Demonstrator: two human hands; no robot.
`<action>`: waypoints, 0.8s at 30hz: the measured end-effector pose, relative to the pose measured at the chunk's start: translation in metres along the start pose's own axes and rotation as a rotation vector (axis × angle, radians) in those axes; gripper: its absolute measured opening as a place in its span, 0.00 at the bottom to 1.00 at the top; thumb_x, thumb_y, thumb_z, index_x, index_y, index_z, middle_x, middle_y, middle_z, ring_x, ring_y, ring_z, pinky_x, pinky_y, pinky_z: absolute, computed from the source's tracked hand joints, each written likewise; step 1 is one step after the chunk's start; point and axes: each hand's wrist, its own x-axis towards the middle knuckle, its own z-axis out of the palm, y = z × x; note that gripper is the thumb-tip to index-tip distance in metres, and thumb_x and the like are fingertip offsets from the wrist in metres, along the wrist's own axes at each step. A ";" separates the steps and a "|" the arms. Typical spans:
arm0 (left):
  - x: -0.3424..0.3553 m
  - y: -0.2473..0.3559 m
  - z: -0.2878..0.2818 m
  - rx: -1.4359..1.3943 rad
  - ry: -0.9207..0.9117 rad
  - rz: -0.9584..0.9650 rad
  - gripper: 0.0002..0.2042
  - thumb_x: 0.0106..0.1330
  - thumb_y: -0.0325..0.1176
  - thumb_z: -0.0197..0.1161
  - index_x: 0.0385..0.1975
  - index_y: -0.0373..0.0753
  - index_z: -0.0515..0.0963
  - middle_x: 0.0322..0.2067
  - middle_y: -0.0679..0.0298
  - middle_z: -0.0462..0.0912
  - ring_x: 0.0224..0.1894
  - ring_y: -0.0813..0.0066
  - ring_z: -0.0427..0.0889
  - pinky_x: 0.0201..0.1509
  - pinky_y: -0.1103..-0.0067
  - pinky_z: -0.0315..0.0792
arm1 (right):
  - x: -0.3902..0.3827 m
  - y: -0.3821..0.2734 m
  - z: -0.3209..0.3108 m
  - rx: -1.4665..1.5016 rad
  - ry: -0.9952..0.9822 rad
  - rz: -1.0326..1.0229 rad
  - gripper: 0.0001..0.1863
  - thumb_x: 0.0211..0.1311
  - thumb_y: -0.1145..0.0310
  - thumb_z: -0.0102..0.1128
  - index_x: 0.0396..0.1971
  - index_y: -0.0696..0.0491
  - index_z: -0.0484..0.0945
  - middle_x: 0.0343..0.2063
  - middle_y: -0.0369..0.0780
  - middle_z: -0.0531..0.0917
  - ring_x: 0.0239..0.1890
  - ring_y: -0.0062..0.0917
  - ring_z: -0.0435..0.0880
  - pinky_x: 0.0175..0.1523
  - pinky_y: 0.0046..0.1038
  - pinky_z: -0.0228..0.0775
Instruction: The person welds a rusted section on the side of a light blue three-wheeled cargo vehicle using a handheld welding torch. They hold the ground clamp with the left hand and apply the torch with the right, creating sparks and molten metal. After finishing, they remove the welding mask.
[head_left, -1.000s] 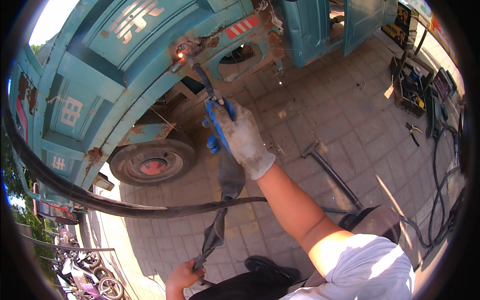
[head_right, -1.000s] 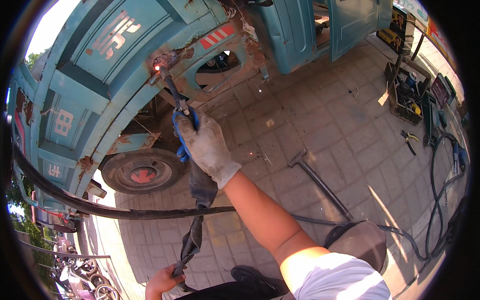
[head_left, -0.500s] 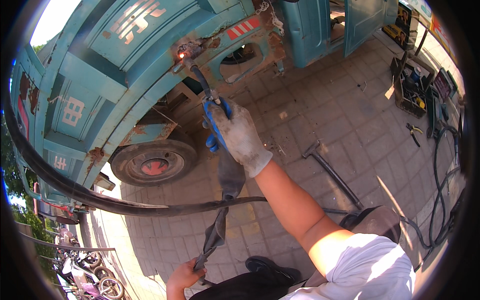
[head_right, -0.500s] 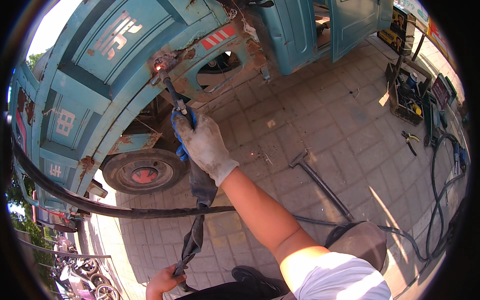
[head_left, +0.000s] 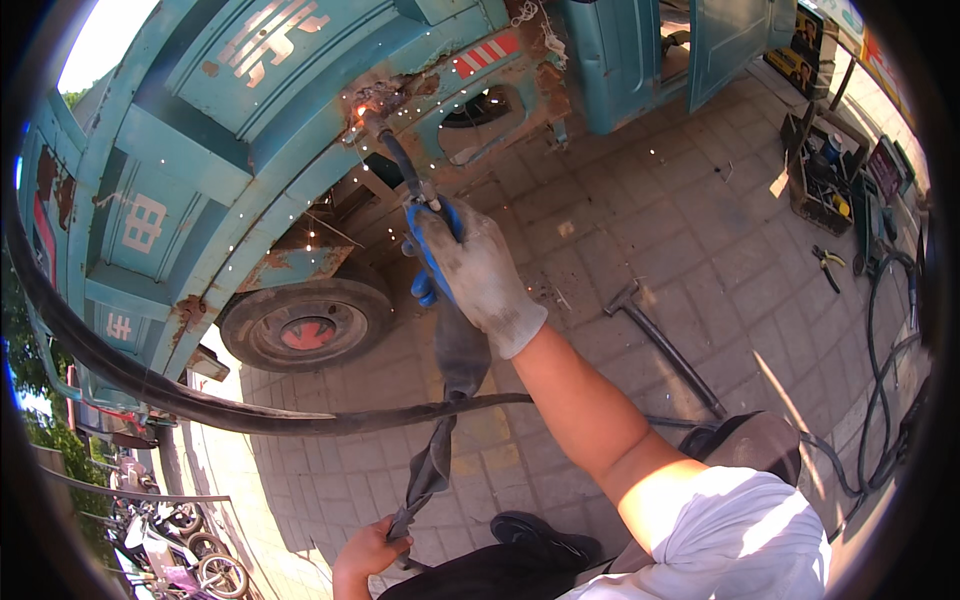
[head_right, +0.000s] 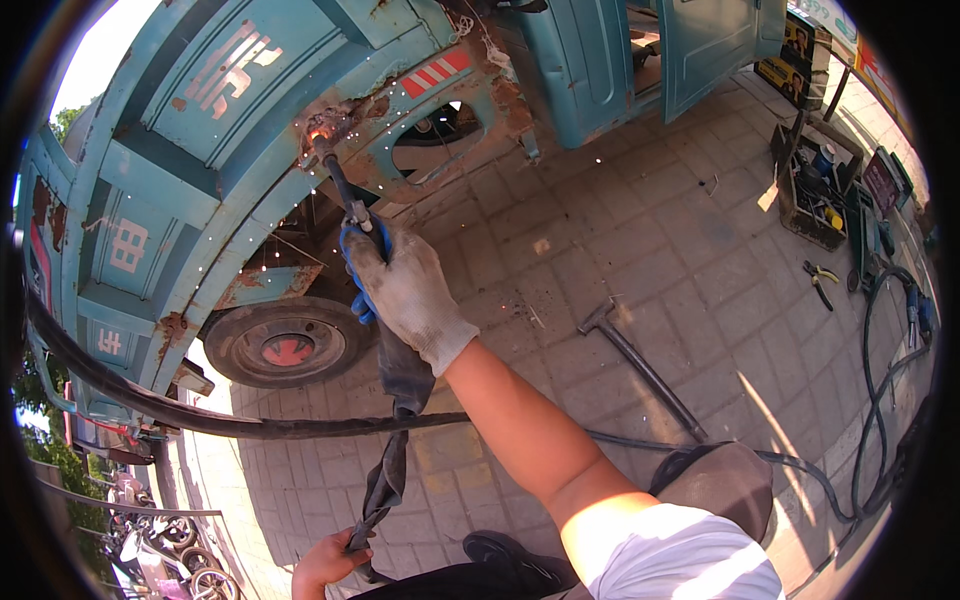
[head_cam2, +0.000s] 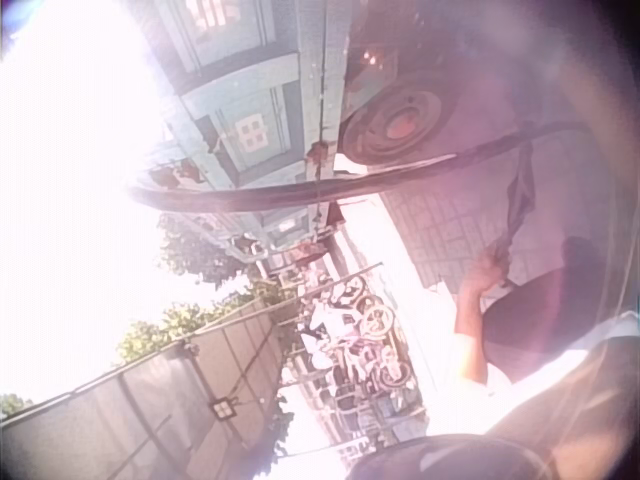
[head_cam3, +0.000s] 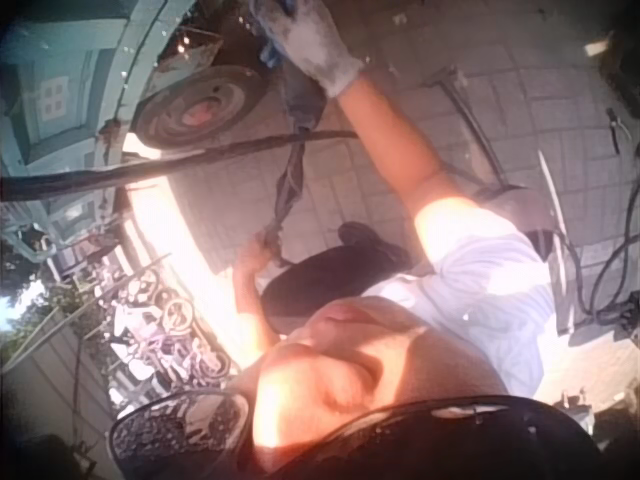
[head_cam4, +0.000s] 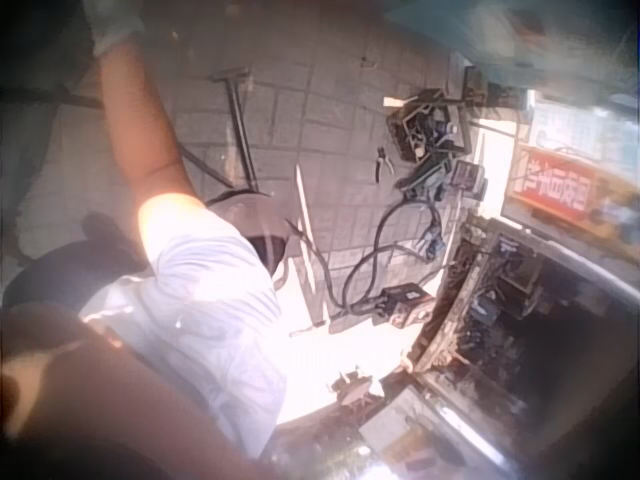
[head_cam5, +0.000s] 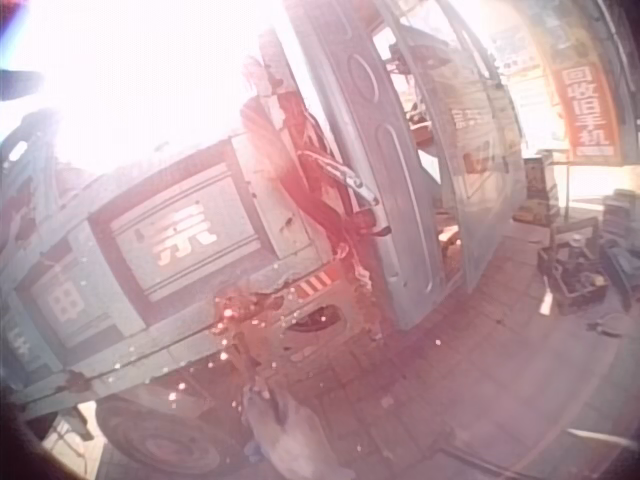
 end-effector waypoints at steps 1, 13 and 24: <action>0.000 0.000 0.000 0.003 0.000 -0.004 0.19 0.64 0.46 0.68 0.48 0.41 0.80 0.31 0.58 0.86 0.38 0.59 0.85 0.44 0.69 0.74 | -0.002 -0.001 -0.001 -0.013 -0.007 -0.009 0.19 0.75 0.57 0.57 0.51 0.57 0.76 0.33 0.38 0.81 0.21 0.20 0.80 0.25 0.23 0.75; -0.005 0.008 -0.002 0.014 -0.001 0.001 0.19 0.64 0.45 0.67 0.50 0.42 0.80 0.32 0.57 0.86 0.37 0.59 0.85 0.43 0.70 0.74 | -0.001 -0.001 0.003 0.041 0.012 0.023 0.19 0.74 0.58 0.58 0.52 0.58 0.76 0.32 0.39 0.81 0.21 0.19 0.79 0.22 0.22 0.73; -0.006 0.012 -0.002 0.034 0.008 0.006 0.19 0.64 0.45 0.68 0.51 0.42 0.80 0.34 0.56 0.86 0.41 0.55 0.85 0.46 0.68 0.74 | 0.004 0.005 0.002 -0.008 -0.006 -0.024 0.19 0.75 0.58 0.58 0.54 0.56 0.76 0.32 0.36 0.80 0.24 0.17 0.79 0.24 0.20 0.74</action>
